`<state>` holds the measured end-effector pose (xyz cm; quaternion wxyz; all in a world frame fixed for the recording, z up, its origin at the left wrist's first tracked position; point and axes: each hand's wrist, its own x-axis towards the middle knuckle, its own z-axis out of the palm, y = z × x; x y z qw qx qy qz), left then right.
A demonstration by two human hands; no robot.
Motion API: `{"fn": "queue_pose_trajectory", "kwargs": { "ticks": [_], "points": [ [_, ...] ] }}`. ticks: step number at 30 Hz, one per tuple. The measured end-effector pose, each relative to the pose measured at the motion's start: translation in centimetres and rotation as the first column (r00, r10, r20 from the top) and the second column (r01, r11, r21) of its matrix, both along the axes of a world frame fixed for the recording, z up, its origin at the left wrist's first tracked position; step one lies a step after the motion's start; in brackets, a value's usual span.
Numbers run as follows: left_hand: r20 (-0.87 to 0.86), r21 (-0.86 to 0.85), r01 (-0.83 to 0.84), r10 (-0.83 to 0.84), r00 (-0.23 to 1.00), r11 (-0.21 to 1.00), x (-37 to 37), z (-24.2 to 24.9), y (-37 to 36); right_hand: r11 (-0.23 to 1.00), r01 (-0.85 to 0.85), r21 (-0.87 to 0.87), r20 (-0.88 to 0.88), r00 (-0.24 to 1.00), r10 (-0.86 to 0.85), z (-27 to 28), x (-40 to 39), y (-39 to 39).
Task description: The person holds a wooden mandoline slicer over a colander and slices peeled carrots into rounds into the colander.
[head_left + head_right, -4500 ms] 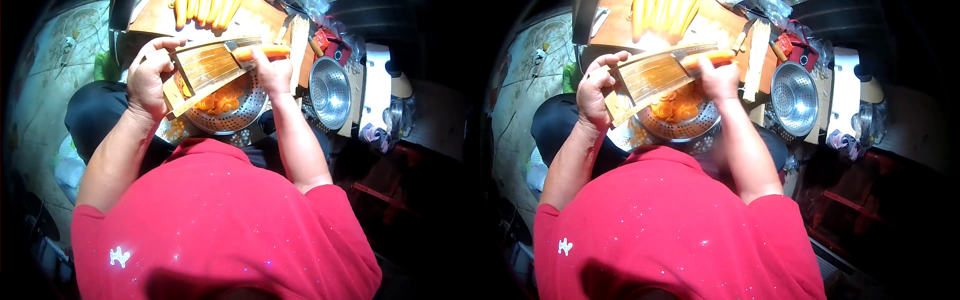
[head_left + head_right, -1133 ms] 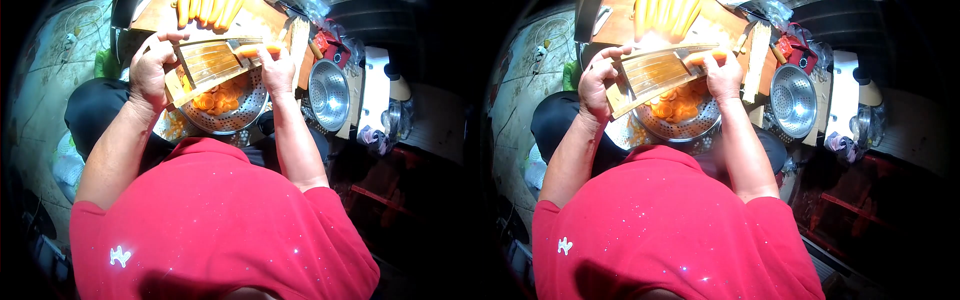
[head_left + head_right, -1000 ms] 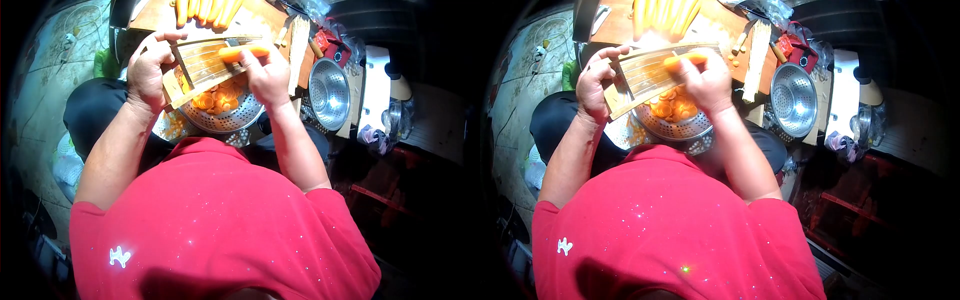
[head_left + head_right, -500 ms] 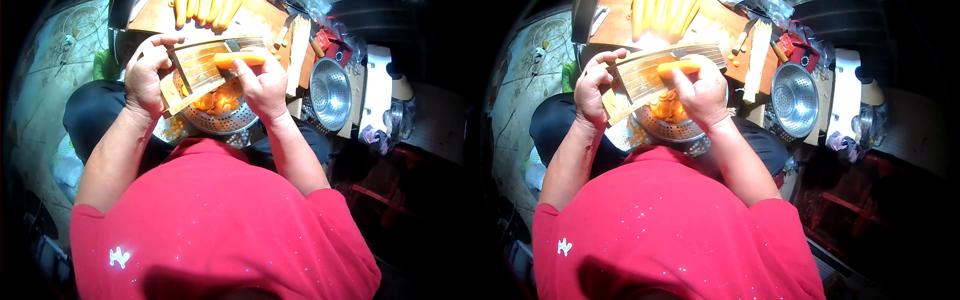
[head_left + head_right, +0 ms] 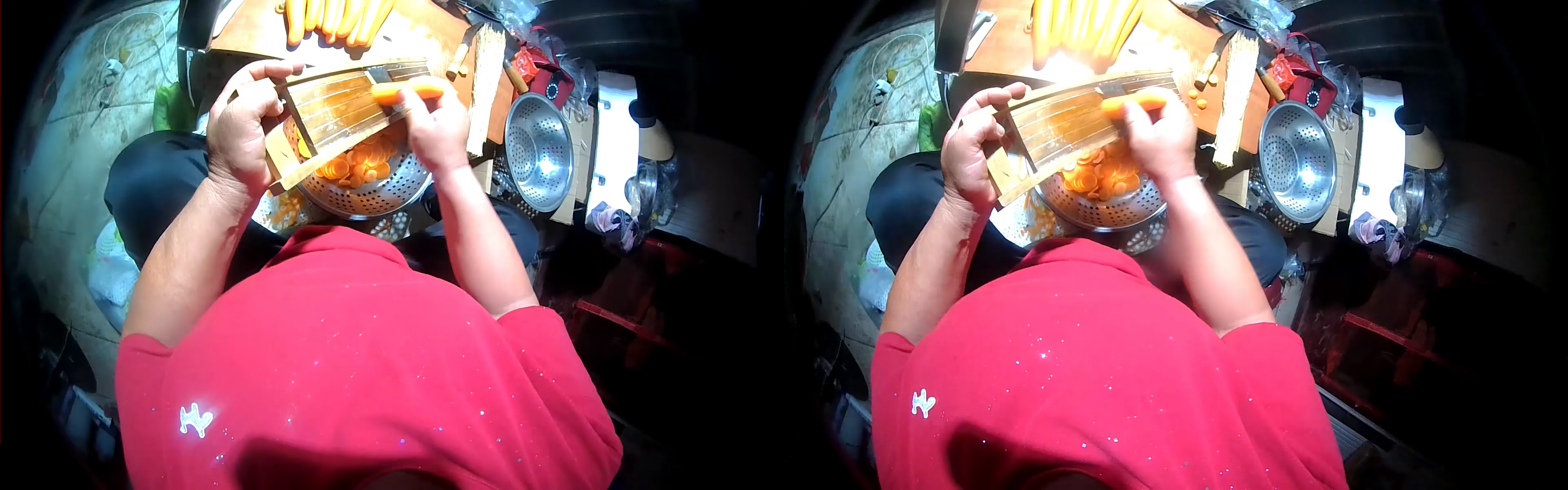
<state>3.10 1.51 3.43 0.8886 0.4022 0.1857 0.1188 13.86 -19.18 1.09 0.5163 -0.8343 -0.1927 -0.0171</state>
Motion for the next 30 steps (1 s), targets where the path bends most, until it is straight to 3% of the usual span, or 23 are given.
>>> {"fn": "queue_pose_trajectory", "kwargs": {
  "ticks": [1,3,5,8,9,11,13,14,15,17,21,23,25,27,28,29,30],
  "points": [
    [0.008,0.002,0.000,0.000,1.000,1.000,0.0,-0.2,0.0,0.998,0.069,0.009,-0.115,0.991,-0.068,0.3,0.7,-0.3],
    [0.018,0.003,-0.003,0.003,1.000,1.000,-0.1,-0.4,0.1,0.943,0.216,-0.251,-0.091,0.965,-0.245,-1.1,3.3,-1.8],
    [0.063,-0.053,0.008,-0.004,0.998,0.999,0.0,-0.4,0.3,0.949,0.206,-0.238,-0.110,0.965,-0.237,-1.3,3.4,-1.8],
    [0.067,-0.076,0.003,0.002,0.998,0.997,0.0,-0.4,0.2,0.983,-0.043,0.180,-0.245,0.966,0.087,1.9,-0.8,0.6],
    [0.060,-0.075,0.006,-0.001,0.998,0.997,0.0,-0.4,0.2,0.982,-0.152,0.114,-0.154,0.974,0.168,1.8,-1.7,0.8],
    [0.052,-0.055,-0.015,0.018,0.998,0.998,0.0,-0.3,0.1,0.993,-0.121,-0.006,0.057,0.991,0.121,0.9,-2.0,0.6],
    [0.038,-0.057,-0.007,0.009,0.999,0.998,0.1,-0.4,0.0,0.992,0.003,0.123,-0.193,0.981,0.021,0.4,-0.3,0.1],
    [0.019,-0.063,-0.001,0.002,1.000,0.998,0.0,-0.4,0.0,0.997,0.065,-0.030,-0.081,0.994,-0.068,-0.8,1.4,-0.8],
    [0.019,-0.062,-0.003,0.004,1.000,0.998,0.0,-0.3,0.1,0.960,0.172,-0.220,-0.108,0.974,-0.199,-0.2,2.4,-1.1],
    [0.030,-0.023,0.007,-0.006,1.000,1.000,0.1,-0.2,0.2,0.969,0.176,-0.175,-0.117,0.973,-0.198,-2.2,4.0,-2.1],
    [0.021,-0.022,0.017,-0.016,1.000,1.000,0.1,-0.3,0.3,0.982,-0.056,0.183,-0.227,0.969,0.097,1.1,-0.7,0.7],
    [0.028,-0.024,0.007,-0.006,1.000,1.000,0.0,-0.3,0.2,0.981,-0.173,-0.092,0.071,0.981,0.180,1.2,-2.0,0.7],
    [0.022,-0.036,0.012,-0.011,1.000,0.999,0.0,-0.4,0.0,0.996,-0.023,0.087,-0.128,0.991,0.034,0.2,-0.7,0.6],
    [0.018,-0.048,0.008,-0.008,1.000,0.999,-0.1,-0.4,0.2,0.997,0.072,-0.030,-0.263,0.962,-0.078,0.3,1.5,-0.4],
    [0.022,-0.032,0.010,-0.009,1.000,0.999,0.0,-0.5,0.2,0.966,0.158,-0.205,-0.167,0.967,-0.194,-0.6,3.0,-0.6],
    [0.028,-0.019,0.010,-0.010,1.000,1.000,0.0,-0.4,0.2,0.966,0.157,-0.208,-0.164,0.967,-0.193,-1.3,3.3,-1.5],
    [0.026,-0.027,0.022,-0.022,0.999,0.999,0.0,-0.4,0.3,0.991,0.087,-0.097,-0.235,0.966,-0.107,0.4,2.4,-0.6]
  ]
}}
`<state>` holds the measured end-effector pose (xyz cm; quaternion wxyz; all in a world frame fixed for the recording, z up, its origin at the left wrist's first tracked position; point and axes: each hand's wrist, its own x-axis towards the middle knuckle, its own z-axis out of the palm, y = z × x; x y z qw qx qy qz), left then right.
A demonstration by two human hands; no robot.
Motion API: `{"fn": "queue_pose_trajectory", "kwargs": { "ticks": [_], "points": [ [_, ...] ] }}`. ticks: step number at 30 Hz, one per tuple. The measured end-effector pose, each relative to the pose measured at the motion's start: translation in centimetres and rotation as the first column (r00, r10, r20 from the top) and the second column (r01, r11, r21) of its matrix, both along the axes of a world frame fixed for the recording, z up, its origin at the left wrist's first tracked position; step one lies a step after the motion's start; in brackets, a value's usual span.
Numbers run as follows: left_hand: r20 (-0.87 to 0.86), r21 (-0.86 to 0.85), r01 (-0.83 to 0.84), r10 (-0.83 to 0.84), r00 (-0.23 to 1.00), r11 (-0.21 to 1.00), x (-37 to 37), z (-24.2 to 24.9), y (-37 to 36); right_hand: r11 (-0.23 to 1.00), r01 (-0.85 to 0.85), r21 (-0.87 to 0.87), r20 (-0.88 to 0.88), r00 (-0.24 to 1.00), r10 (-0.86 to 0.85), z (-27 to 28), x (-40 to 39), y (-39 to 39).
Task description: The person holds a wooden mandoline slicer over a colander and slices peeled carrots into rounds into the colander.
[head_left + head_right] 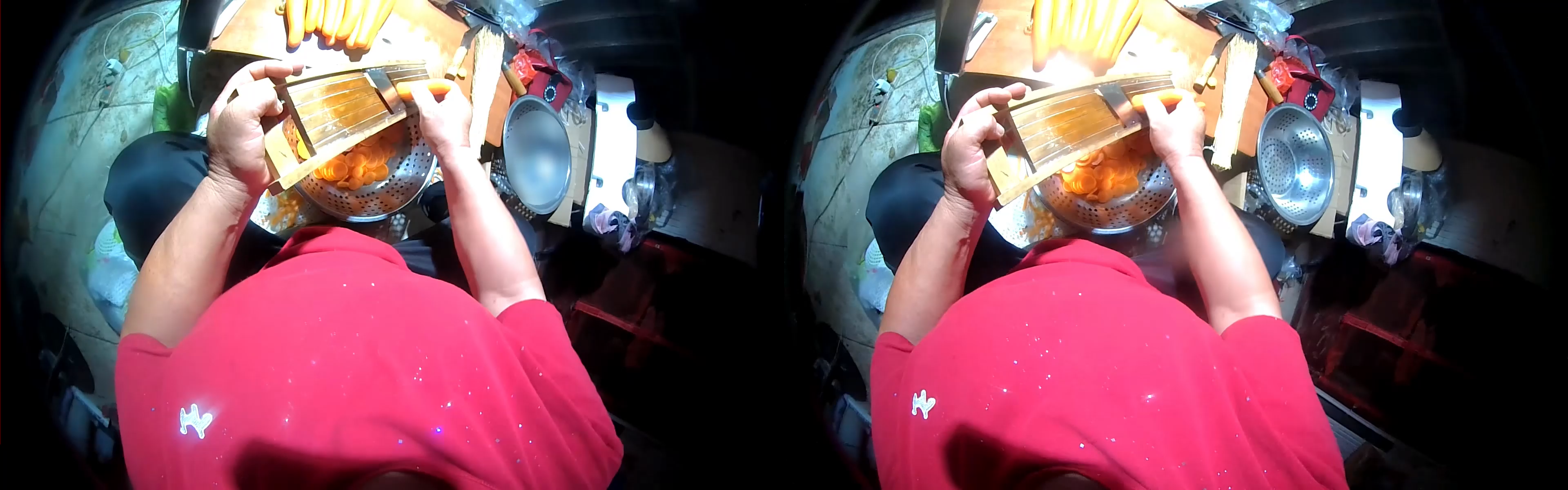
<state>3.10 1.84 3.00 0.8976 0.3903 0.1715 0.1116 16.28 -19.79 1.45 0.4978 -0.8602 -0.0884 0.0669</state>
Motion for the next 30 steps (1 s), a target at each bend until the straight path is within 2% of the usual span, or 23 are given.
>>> {"fn": "queue_pose_trajectory", "kwargs": {
  "ticks": [1,2,3,5,7,9,10,13,16,17,20,21,23,25,27,28,29,30],
  "points": [
    [0.002,-0.004,-0.003,0.003,1.000,1.000,0.0,0.0,0.0,0.991,-0.056,0.118,-0.056,0.996,0.063,0.9,-0.9,0.5],
    [-0.004,-0.012,-0.001,0.001,1.000,1.000,-0.1,0.0,0.0,0.985,-0.043,0.167,-0.075,0.996,0.056,0.4,-1.6,0.8],
    [-0.008,-0.015,-0.001,0.001,1.000,1.000,0.0,0.0,0.0,0.977,-0.110,0.185,0.020,0.994,0.108,0.2,-2.8,1.3],
    [-0.007,-0.016,-0.006,0.006,1.000,1.000,0.0,-0.1,-0.1,0.974,-0.227,0.027,0.290,0.934,0.209,1.0,-4.6,2.1],
    [0.007,-0.013,-0.017,0.017,1.000,1.000,0.1,0.0,-0.1,0.976,-0.200,0.087,0.236,0.956,0.175,0.0,-3.7,1.7],
    [0.000,-0.010,-0.005,0.005,1.000,1.000,-0.1,-0.2,-0.1,1.000,-0.011,-0.004,0.051,0.999,0.012,-0.9,-1.3,0.5],
    [-0.003,-0.026,-0.002,0.001,1.000,1.000,-0.1,-0.1,-0.1,0.998,0.065,-0.022,0.019,0.998,-0.065,-2.3,0.3,-0.5],
    [0.005,-0.026,0.000,0.000,1.000,1.000,0.0,-0.1,0.1,0.995,0.030,0.093,-0.019,0.999,-0.028,-1.9,-0.1,-0.2],
    [-0.010,-0.015,-0.013,0.013,1.000,1.000,0.1,0.1,-0.1,0.975,-0.134,0.179,0.031,0.991,0.131,-0.1,-3.7,2.1],
    [-0.017,-0.012,-0.007,0.007,1.000,1.000,0.0,0.1,-0.1,0.983,-0.168,0.073,0.168,0.974,0.154,1.3,-4.9,2.7],
    [-0.003,-0.017,-0.017,0.017,1.000,1.000,0.0,-0.1,-0.2,0.990,-0.018,0.138,0.019,1.000,0.015,-1.8,-2.1,1.2],
    [-0.004,-0.015,-0.018,0.018,1.000,1.000,0.0,0.0,-0.1,0.999,0.004,0.052,-0.005,1.000,-0.004,-1.4,-1.2,0.9],
    [0.022,-0.022,-0.032,0.033,0.999,0.999,-0.1,0.2,-0.1,0.997,0.071,0.025,-0.003,0.997,-0.071,-2.1,0.3,0.2],
    [-0.007,0.024,-0.010,0.010,1.000,1.000,0.0,0.0,0.1,1.000,0.018,-0.024,-0.015,1.000,-0.019,-0.6,-0.7,1.0],
    [-0.001,0.002,0.002,-0.002,1.000,1.000,0.0,0.0,0.1,0.983,-0.048,0.178,-0.004,0.999,0.050,-1.5,-1.9,2.0],
    [-0.004,0.003,0.002,-0.002,1.000,1.000,0.0,0.0,0.1,0.983,-0.113,0.147,0.041,0.993,0.108,-0.4,-3.1,2.8],
    [-0.011,0.012,-0.005,0.005,1.000,1.000,0.0,0.1,0.0,0.984,-0.176,0.013,0.251,0.953,0.168,-0.3,-3.5,3.0],
    [-0.014,0.022,-0.014,0.014,1.000,1.000,0.0,0.1,-0.1,0.992,-0.129,-0.002,0.216,0.968,0.126,-0.7,-3.3,2.8]
  ]
}}
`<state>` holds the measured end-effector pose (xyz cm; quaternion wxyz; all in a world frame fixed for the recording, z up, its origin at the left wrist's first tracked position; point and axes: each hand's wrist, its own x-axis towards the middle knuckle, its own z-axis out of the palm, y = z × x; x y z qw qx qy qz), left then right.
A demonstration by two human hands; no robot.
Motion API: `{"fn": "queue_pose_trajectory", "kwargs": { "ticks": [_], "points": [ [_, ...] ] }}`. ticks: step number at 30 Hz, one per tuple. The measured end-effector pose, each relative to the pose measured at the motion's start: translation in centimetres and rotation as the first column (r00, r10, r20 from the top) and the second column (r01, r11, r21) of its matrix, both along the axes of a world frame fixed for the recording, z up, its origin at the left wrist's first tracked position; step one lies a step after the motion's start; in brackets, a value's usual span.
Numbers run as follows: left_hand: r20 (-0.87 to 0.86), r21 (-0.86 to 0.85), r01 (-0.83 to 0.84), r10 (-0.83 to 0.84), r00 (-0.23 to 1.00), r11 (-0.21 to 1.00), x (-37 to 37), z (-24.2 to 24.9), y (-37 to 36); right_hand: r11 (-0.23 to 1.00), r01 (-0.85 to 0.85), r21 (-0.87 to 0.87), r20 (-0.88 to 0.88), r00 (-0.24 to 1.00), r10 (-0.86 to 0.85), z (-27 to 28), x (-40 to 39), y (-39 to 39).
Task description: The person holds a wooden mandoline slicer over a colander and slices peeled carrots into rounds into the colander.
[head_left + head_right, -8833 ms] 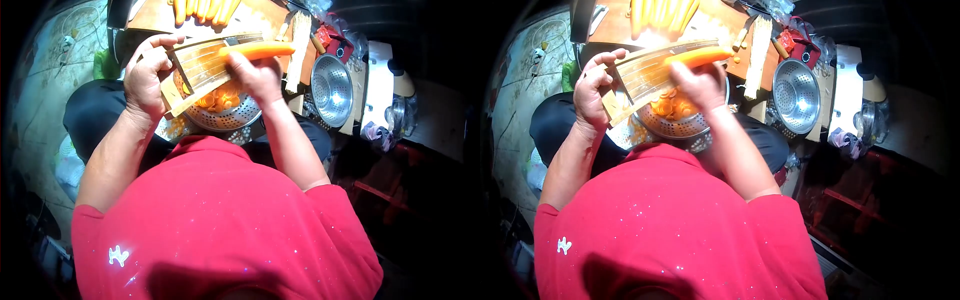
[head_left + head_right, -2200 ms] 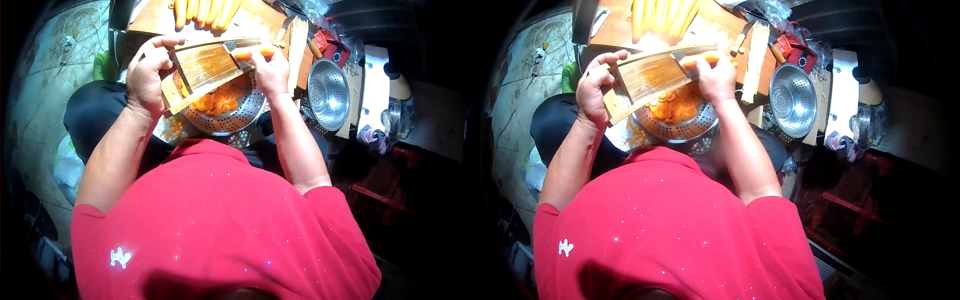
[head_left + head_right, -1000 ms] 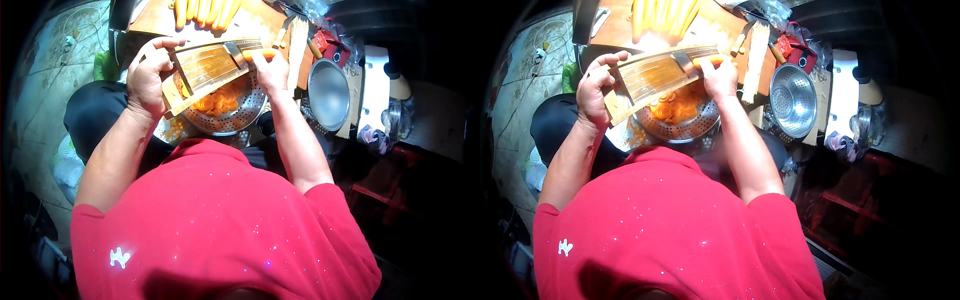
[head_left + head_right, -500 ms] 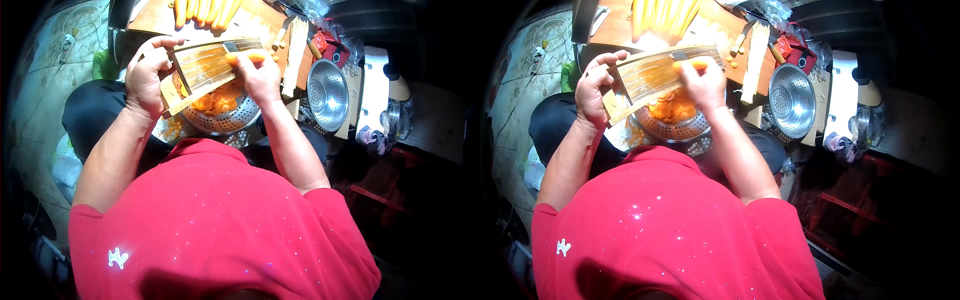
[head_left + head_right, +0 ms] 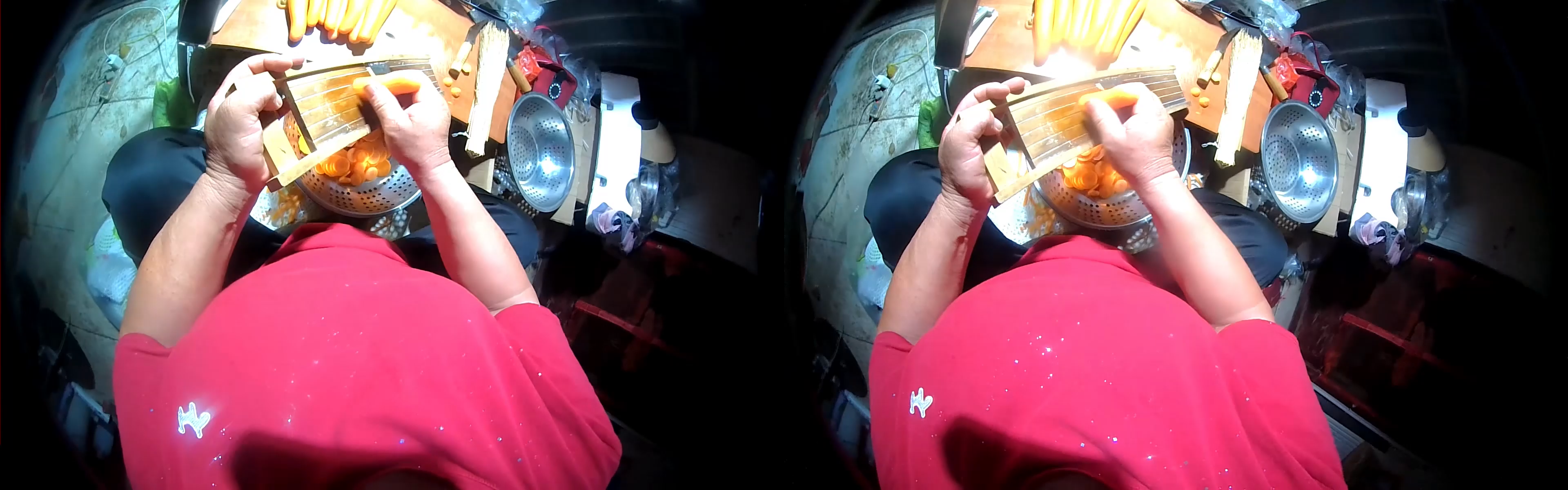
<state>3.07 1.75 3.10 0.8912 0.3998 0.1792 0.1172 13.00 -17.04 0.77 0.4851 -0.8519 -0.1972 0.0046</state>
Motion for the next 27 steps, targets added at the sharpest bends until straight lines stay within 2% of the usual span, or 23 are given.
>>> {"fn": "queue_pose_trajectory", "kwargs": {
  "ticks": [2,3,5,7,9,10,11,13,14,15,17,18,19,22,24,27],
  "points": [
    [0.023,-0.022,-0.004,0.005,1.000,1.000,0.0,-0.2,0.0,0.996,0.089,-0.017,-0.073,0.993,-0.090,-1.9,2.4,-1.1],
    [0.041,-0.049,-0.005,0.007,0.999,0.999,-0.1,-0.3,-0.1,0.979,0.184,-0.084,-0.149,0.969,-0.195,0.5,2.1,-0.5],
    [0.049,-0.046,-0.004,0.006,0.999,0.999,-0.2,0.0,-0.1,0.975,0.220,-0.032,-0.235,0.947,-0.221,-2.3,4.6,-2.1],
    [0.026,-0.043,0.003,-0.002,1.000,0.999,0.0,0.0,-0.1,0.974,0.222,-0.052,-0.217,0.949,-0.227,-1.9,4.1,-1.3],
    [0.019,-0.032,-0.002,0.003,1.000,0.999,0.0,0.0,0.0,0.994,0.082,0.074,-0.168,0.983,-0.069,-1.4,2.1,-0.1],
    [0.012,-0.014,-0.003,0.003,1.000,1.000,0.1,0.0,0.0,0.999,0.020,0.025,-0.100,0.995,-0.017,0.5,0.3,0.9],
    [0.008,-0.012,0.002,-0.002,1.000,1.000,0.0,-0.1,-0.1,0.999,-0.034,-0.022,0.075,0.997,0.035,0.0,0.1,0.9],
    [0.004,-0.037,0.003,-0.002,1.000,0.999,0.0,-0.1,0.0,0.997,0.048,-0.057,0.019,0.999,-0.047,0.0,0.6,0.6],
    [0.005,-0.034,0.001,-0.001,1.000,0.999,0.0,-0.1,0.0,0.991,0.119,-0.064,-0.054,0.991,-0.123,-1.1,1.9,-0.2],
    [0.014,-0.026,0.009,-0.009,1.000,1.000,0.0,-0.3,0.0,0.967,0.210,-0.144,-0.114,0.967,-0.227,-1.1,2.8,-0.6],
    [0.024,-0.019,0.017,-0.017,1.000,1.000,0.0,-0.2,0.0,0.971,0.229,-0.071,-0.156,0.959,-0.237,-3.9,5.3,-2.3],
    [0.026,-0.025,0.014,-0.013,1.000,1.000,0.1,0.0,0.0,0.962,0.229,-0.150,-0.115,0.962,-0.247,-3.1,5.1,-2.1],
    [0.028,-0.032,0.012,-0.011,1.000,0.999,0.2,0.1,0.0,0.962,0.228,-0.152,-0.112,0.963,-0.246,-3.1,5.1,-2.2],
    [0.040,-0.014,0.000,0.000,0.999,1.000,0.3,-0.1,0.0,0.970,0.220,-0.101,-0.120,0.965,-0.232,-3.2,5.0,-2.3],
    [0.033,-0.037,0.010,-0.009,0.999,0.999,0.4,0.1,0.0,0.971,0.218,-0.099,-0.203,0.951,-0.234,-2.7,4.9,-2.3],
    [0.028,-0.086,0.012,-0.010,1.000,0.996,0.6,0.3,-0.3,0.976,0.213,-0.037,-0.155,0.964,-0.216,-1.5,4.0,-2.2]
  ]
}}
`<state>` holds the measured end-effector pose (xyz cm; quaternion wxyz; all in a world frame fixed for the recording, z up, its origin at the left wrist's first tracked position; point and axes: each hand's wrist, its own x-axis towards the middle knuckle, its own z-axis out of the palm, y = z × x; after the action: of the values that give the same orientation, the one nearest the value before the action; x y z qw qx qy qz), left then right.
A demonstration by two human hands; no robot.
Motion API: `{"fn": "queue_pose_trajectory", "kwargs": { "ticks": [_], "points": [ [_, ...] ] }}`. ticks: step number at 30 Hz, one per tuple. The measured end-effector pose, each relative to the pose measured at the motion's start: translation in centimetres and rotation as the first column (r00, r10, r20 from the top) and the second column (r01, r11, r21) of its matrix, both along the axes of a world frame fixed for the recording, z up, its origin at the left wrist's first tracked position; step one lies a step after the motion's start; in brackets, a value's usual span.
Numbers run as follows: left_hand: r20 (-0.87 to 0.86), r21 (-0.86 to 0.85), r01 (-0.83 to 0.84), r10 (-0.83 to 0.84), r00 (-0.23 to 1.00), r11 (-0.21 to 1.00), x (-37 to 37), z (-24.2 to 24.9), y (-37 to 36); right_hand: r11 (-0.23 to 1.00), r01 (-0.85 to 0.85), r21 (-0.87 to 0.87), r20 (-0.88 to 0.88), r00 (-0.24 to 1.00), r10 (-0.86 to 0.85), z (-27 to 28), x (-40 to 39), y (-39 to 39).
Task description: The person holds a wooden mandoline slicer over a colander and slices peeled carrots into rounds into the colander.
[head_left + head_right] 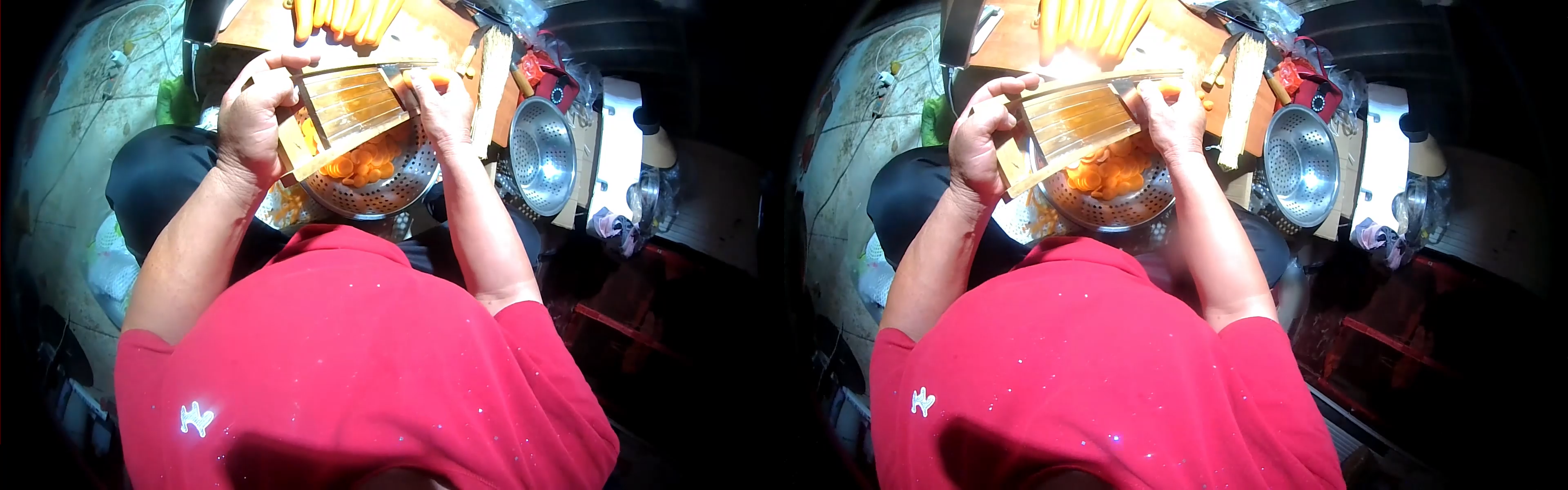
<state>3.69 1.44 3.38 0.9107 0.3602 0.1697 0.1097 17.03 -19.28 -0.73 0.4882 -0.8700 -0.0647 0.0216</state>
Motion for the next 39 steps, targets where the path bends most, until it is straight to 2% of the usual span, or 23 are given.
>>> {"fn": "queue_pose_trajectory", "kwargs": {
  "ticks": [6,10,13,14,17,18,20,22,24,26,28,29,30,32,33,34,36,39],
  "points": [
    [0.006,0.008,0.012,-0.012,1.000,1.000,0.2,0.1,-0.1,0.990,0.018,0.138,-0.014,1.000,-0.016,-0.5,0.9,-1.0],
    [-0.005,0.025,0.004,-0.004,1.000,1.000,0.1,0.3,-0.2,0.998,-0.010,0.065,0.087,0.996,0.005,0.9,-0.2,-0.6],
    [-0.019,0.043,0.003,-0.002,1.000,0.999,-0.1,0.3,-0.2,0.945,-0.270,0.183,0.128,0.960,0.250,2.9,-2.6,1.3],
    [-0.022,0.048,0.001,0.000,1.000,0.999,-0.1,0.2,-0.3,0.947,-0.321,0.014,0.296,0.906,0.303,3.1,-3.1,1.7],
    [-0.019,-0.012,0.004,-0.005,1.000,1.000,-0.1,0.2,-0.4,0.955,-0.296,-0.029,0.372,0.883,0.285,3.5,-4.0,2.3],
    [-0.020,-0.014,0.004,-0.004,1.000,1.000,-0.2,0.1,-0.5,0.969,-0.218,-0.118,0.356,0.901,0.246,2.4,-2.6,1.6],
    [-0.003,-0.030,-0.003,0.003,1.000,1.000,-0.2,-0.1,-0.6,0.985,-0.111,-0.132,0.206,0.969,0.137,1.0,-0.1,0.4],
    [-0.003,0.016,0.001,-0.001,1.000,1.000,-0.3,-0.3,-0.5,0.971,-0.005,-0.238,0.171,0.984,0.047,0.4,1.9,-0.6],
    [-0.005,0.056,0.000,0.001,1.000,0.998,-0.2,-0.2,-0.4,0.973,-0.013,-0.231,0.143,0.989,0.047,1.3,1.1,-0.1],
    [-0.010,0.018,-0.005,0.005,1.000,1.000,-0.2,0.0,-0.4,0.972,-0.197,0.126,0.040,0.980,0.193,3.3,-1.8,1.6],
    [-0.022,0.005,-0.003,0.003,1.000,1.000,-0.2,0.2,-0.4,0.945,-0.319,-0.078,0.354,0.877,0.325,3.3,-3.7,2.4],
    [-0.032,-0.008,0.001,-0.001,0.999,1.000,-0.2,0.3,-0.5,0.941,-0.324,-0.099,0.393,0.856,0.336,3.2,-3.9,2.4],
    [-0.032,-0.006,0.007,-0.007,0.999,1.000,-0.3,0.2,-0.6,0.943,-0.319,-0.097,0.393,0.858,0.331,2.9,-3.5,2.0],
    [-0.016,0.023,0.010,-0.009,1.000,1.000,-0.4,-0.1,-0.4,0.982,-0.178,-0.063,0.152,0.971,0.186,1.2,-0.7,0.8],
    [0.011,0.018,0.011,-0.012,1.000,1.000,-0.3,-0.5,-0.3,0.987,-0.068,-0.147,0.062,0.995,0.078,0.6,0.8,0.0],
    [0.012,0.017,0.013,-0.013,1.000,1.000,-0.4,-0.4,-0.4,0.977,-0.016,-0.213,0.107,0.993,0.040,0.6,1.7,-0.5],
    [0.007,0.003,0.008,-0.008,1.000,1.000,-0.3,-0.2,-0.3,0.979,-0.041,-0.199,0.085,0.995,0.059,0.1,2.2,-0.8],
    [0.007,-0.002,0.008,-0.008,1.000,1.000,-0.3,-0.1,-0.3,0.959,-0.267,0.091,0.076,0.962,0.260,2.5,-2.2,1.7]
  ]
}}
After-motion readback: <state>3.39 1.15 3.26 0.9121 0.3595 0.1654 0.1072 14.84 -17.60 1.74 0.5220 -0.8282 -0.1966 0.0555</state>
